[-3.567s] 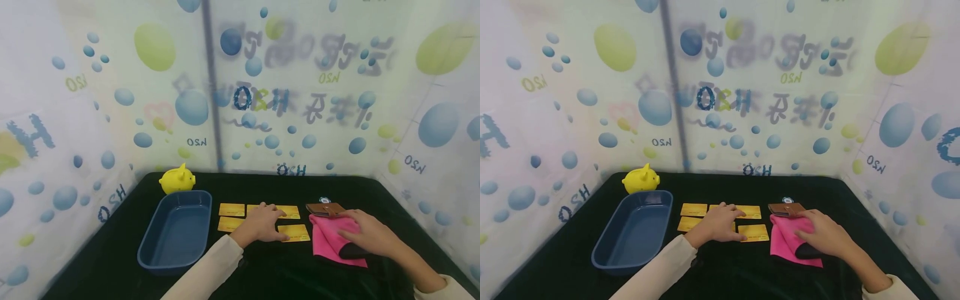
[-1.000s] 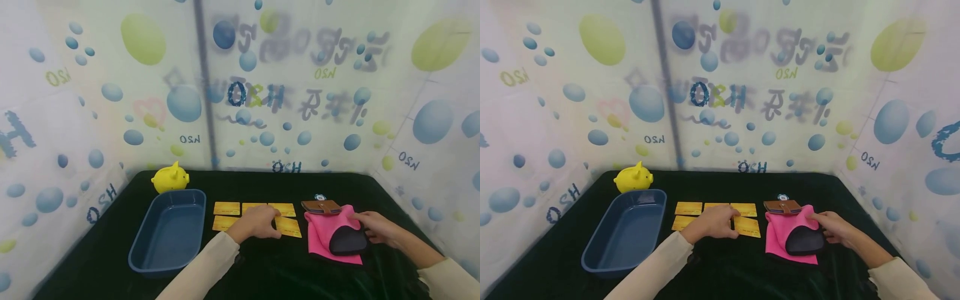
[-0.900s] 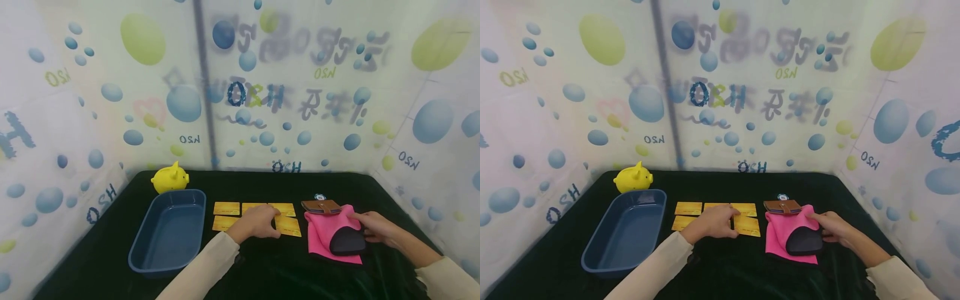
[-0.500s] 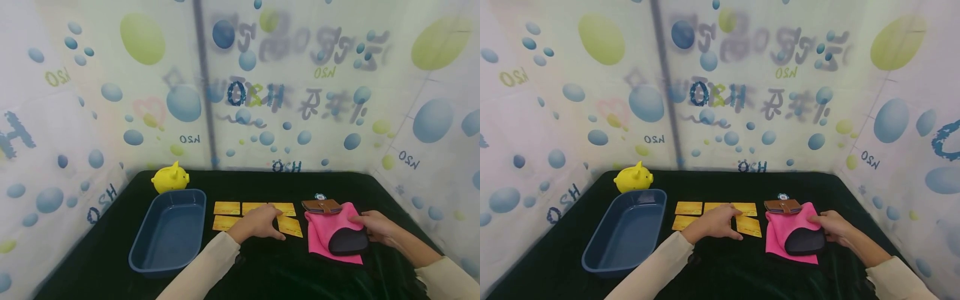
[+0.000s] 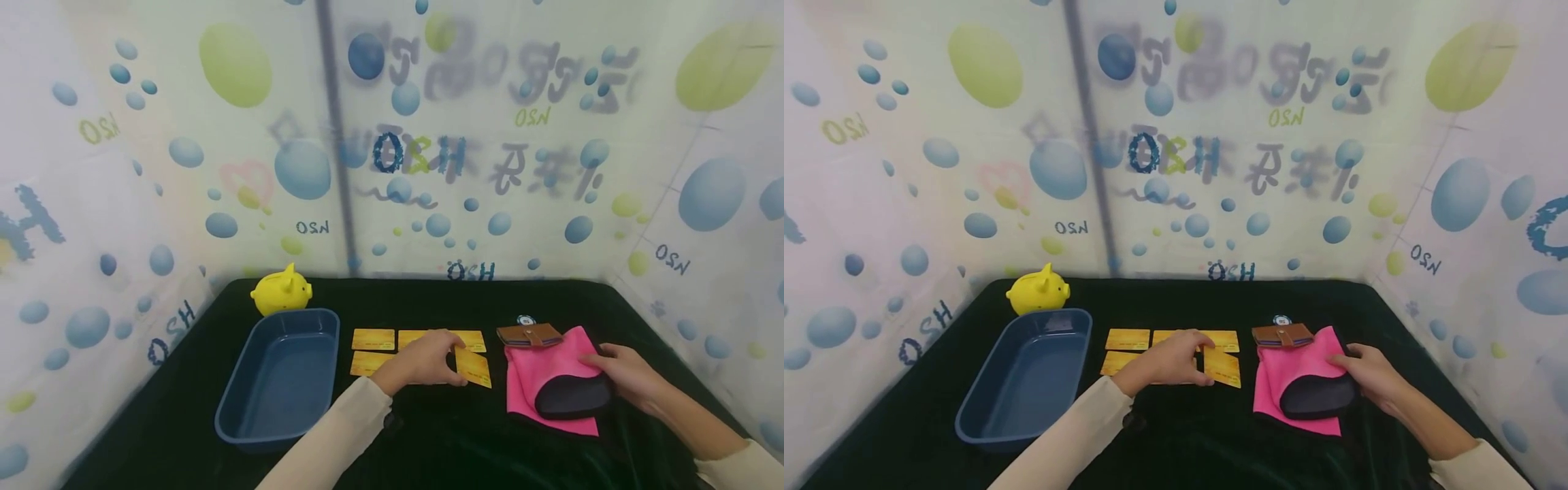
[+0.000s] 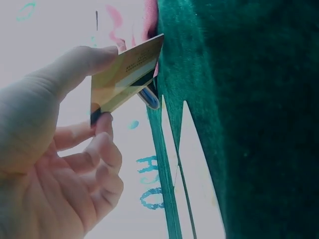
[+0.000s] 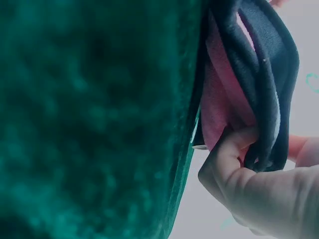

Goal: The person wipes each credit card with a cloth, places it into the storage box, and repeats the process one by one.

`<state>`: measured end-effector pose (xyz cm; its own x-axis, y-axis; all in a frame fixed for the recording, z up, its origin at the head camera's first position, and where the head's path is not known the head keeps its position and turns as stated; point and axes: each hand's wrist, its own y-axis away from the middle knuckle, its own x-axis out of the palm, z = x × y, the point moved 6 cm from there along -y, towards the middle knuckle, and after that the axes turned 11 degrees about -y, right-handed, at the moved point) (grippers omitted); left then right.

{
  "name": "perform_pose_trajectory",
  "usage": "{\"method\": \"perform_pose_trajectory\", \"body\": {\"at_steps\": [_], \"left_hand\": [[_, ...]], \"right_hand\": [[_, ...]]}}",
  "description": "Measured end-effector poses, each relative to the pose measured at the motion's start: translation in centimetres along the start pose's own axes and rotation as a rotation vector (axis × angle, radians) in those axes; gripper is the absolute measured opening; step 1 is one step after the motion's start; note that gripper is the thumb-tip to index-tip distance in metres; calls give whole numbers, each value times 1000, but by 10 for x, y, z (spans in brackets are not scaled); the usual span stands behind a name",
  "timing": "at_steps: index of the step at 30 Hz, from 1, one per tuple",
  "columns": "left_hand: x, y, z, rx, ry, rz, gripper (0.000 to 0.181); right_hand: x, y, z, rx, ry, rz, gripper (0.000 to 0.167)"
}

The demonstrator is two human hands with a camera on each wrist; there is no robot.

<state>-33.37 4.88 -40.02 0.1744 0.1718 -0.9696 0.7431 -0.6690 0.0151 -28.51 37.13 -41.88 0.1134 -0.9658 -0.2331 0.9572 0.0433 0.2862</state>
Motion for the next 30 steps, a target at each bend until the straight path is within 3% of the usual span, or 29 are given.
{"method": "perform_pose_trajectory", "body": {"at_steps": [8, 16, 21, 26, 30], "left_hand": [[-9, 0, -4, 40, 241, -85, 59], [-23, 5, -8, 76, 405, -201, 59], [-24, 7, -10, 160, 474, -253, 56], [-25, 8, -15, 244, 524, -256, 54], [-26, 10, -19, 279, 544, -264, 55]], "right_hand": [[0, 14, 6, 25, 17, -32, 83], [9, 27, 14, -8, 14, -121, 86], [13, 30, 14, -20, -7, -151, 91], [13, 32, 12, 15, -48, -174, 91], [17, 37, 13, 8, -116, -196, 88]]}}
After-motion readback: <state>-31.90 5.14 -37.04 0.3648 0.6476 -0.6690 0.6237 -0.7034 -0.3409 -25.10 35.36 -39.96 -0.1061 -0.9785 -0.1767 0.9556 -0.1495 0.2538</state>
